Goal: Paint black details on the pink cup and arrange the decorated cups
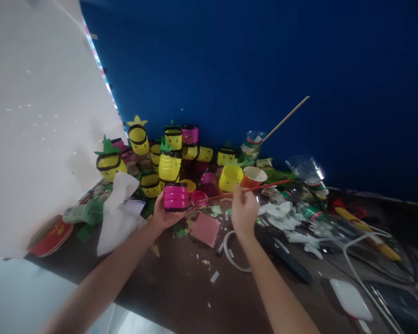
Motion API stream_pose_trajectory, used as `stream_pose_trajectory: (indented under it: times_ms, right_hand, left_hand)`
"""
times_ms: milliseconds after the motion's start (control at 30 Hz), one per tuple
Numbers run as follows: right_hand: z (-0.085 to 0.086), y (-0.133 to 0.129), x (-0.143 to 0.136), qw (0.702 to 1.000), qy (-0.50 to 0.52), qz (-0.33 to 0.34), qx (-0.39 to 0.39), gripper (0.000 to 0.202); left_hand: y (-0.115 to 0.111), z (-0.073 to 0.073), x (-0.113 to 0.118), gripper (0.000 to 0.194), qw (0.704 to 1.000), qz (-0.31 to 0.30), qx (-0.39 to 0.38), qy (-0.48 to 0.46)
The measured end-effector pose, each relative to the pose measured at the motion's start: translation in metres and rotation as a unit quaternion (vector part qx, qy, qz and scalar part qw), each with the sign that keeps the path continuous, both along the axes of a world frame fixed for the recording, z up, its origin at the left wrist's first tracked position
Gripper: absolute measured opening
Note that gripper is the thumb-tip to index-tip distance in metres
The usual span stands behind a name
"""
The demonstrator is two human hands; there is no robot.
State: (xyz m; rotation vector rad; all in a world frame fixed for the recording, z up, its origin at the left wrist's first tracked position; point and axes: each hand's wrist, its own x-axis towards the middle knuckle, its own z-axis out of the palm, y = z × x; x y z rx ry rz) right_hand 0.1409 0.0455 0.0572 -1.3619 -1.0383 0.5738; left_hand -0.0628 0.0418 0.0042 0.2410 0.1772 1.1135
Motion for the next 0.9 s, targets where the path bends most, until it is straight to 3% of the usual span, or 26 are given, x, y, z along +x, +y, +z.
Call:
stream_pose_trajectory:
  times_ms: [200,300,400,567,900]
  right_hand:
    - [-0.01,-0.01,0.014,0.989,0.14,-0.044,-0.005,0.04]
    - [-0.016,-0.019,0.02,0.975,0.216,-0.046,0.029,0.037]
    - [-0.016,-0.031,0.023,0.957,0.285,0.014,0.057,0.03]
    - [-0.007,-0.048,0.017,0.927,0.351,0.129,0.023,0.031]
    - [-0.005,-0.055,0.001,0.909,0.378,0.173,0.006,0.027]
  left_hand:
    - [0.0,0.001,-0.002,0.051,0.999,0.003,-0.033,-0.013]
    - [0.001,-0.002,-0.004,0.05,0.999,-0.006,-0.037,-0.01]
    - [0.002,-0.004,-0.006,0.053,0.999,-0.015,-0.038,-0.005]
    - [-0.001,-0.006,-0.006,0.057,0.998,-0.022,-0.053,0.003]
    - [-0.003,-0.008,-0.006,0.052,0.995,-0.019,-0.098,-0.003]
